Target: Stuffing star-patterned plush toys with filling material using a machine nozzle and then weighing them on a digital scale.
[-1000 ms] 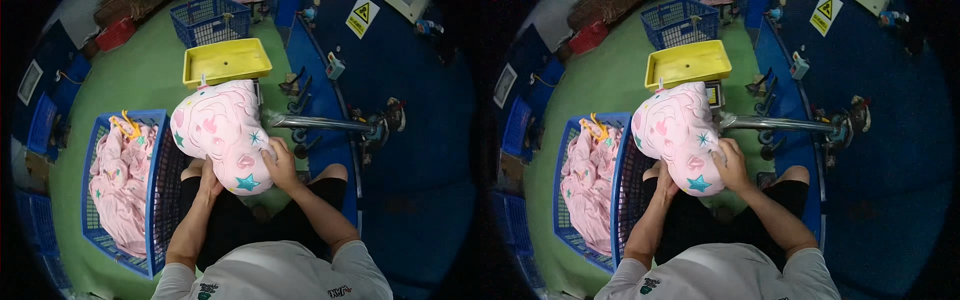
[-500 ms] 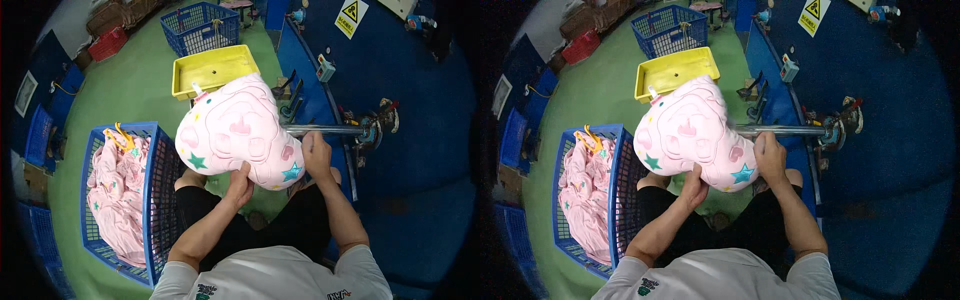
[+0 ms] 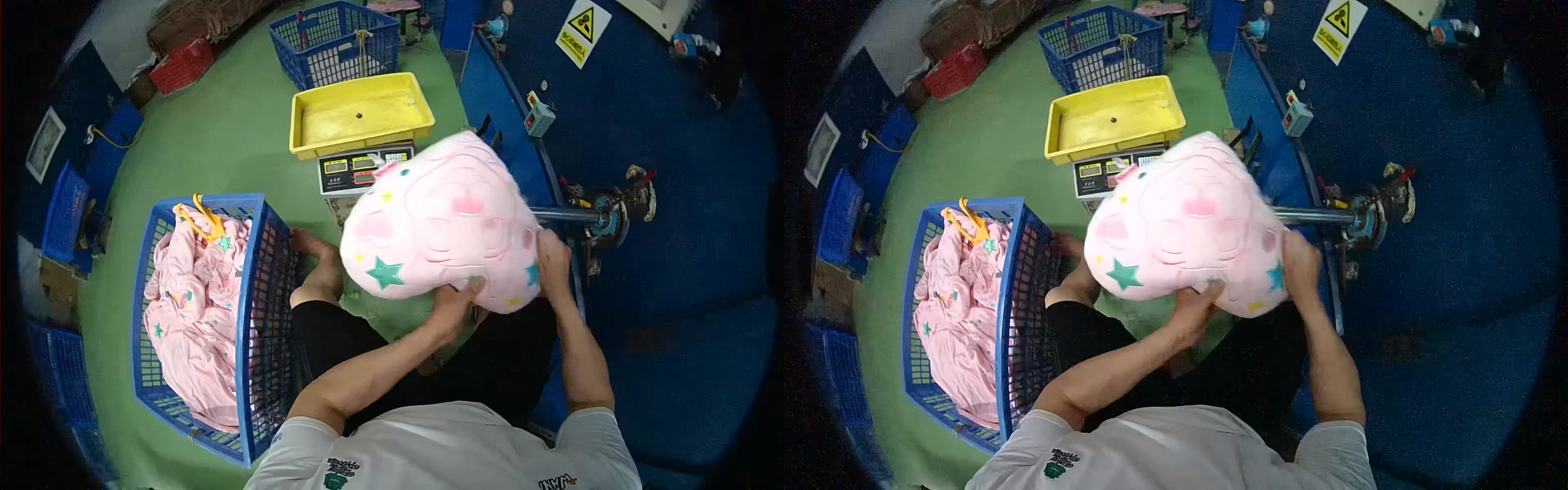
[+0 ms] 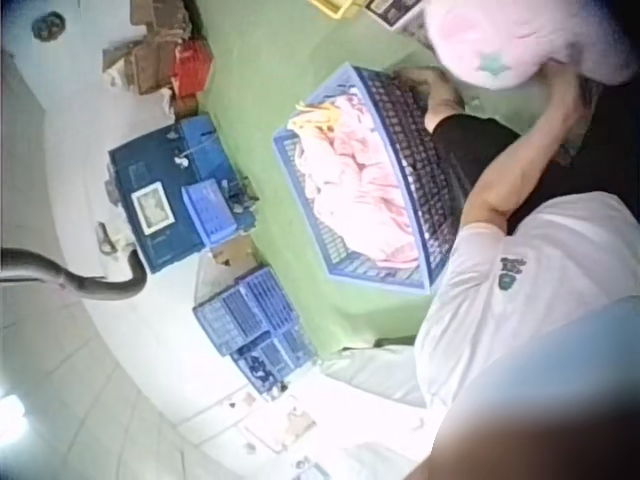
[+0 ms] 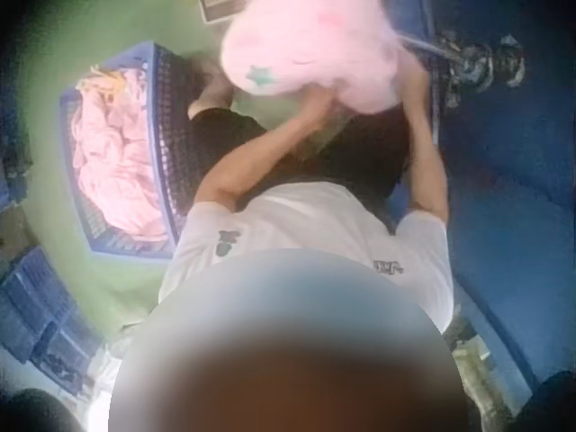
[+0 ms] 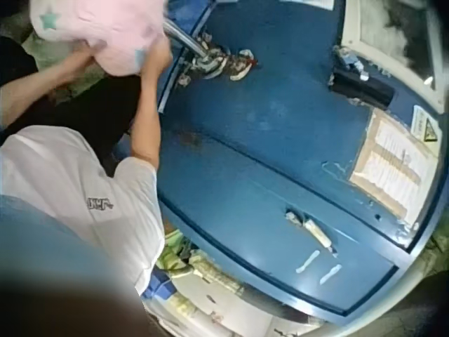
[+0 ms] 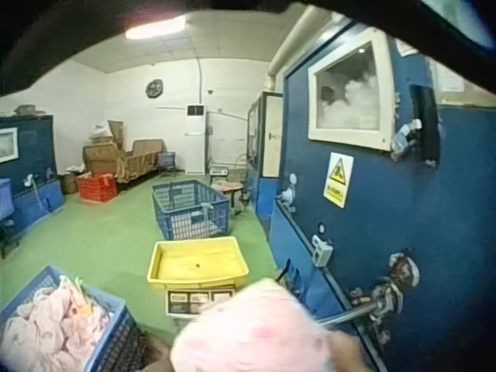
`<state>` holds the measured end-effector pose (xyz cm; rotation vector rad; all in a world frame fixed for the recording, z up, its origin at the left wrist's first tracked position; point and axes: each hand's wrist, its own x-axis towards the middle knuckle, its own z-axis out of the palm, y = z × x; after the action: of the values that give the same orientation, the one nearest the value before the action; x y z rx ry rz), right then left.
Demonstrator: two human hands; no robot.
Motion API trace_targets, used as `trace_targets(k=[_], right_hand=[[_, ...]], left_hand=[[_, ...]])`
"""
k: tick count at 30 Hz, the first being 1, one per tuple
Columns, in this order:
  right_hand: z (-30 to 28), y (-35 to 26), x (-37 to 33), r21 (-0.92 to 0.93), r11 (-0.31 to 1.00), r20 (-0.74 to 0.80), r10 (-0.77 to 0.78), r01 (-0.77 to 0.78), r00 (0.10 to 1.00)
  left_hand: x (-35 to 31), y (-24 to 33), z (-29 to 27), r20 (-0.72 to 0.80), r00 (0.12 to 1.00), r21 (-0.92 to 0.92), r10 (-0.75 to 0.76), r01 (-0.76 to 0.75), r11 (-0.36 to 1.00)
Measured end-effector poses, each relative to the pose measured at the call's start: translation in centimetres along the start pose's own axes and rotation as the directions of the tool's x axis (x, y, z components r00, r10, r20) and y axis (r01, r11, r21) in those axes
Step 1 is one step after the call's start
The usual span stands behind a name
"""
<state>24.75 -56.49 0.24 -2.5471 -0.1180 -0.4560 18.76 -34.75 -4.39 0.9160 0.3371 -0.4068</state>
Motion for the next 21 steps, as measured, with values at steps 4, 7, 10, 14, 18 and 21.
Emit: trace_targets(k=[4, 7, 10, 14, 18, 21], right_hand=[[-1.0, 3.0, -1.4, -0.043, 0.999, -0.047, -0.002, 0.0, 0.999], [-0.6, 2.9, -1.8, -0.1, 0.995, -0.085, -0.036, 0.028, 0.996], [1.0, 0.9, -1.7, -0.019, 0.988, -0.064, -0.154, 0.153, 0.986], [3.5, -2.1, -2.0, 0.053, 0.978, -0.084, -0.199, 0.204, 0.976], [4.9, -4.5, -2.9, 0.255, 0.967, -0.051, 0.013, 0.001, 0.999], [6.0, -6.6, -3.5, 0.298, 0.955, -0.098, 0.051, -0.019, 0.994]], left_hand=[[-0.3, -1.6, 1.4, 0.079, 0.997, -0.068, 0.025, -0.019, 0.997], [0.3, -1.8, 0.3, 0.133, 0.991, -0.126, -0.002, 0.019, 0.992], [0.2, -1.6, -2.3, 0.153, 0.986, -0.163, 0.073, -0.048, 0.986], [-0.2, -1.7, -4.1, 0.125, 0.982, -0.14, 0.139, -0.121, 0.983], [-0.6, -0.4, -4.7, 0.017, 0.991, -0.074, 0.136, -0.134, 0.988], [-0.9, 2.2, -5.6, -0.005, 0.985, -0.17, 0.17, -0.168, 0.971]])
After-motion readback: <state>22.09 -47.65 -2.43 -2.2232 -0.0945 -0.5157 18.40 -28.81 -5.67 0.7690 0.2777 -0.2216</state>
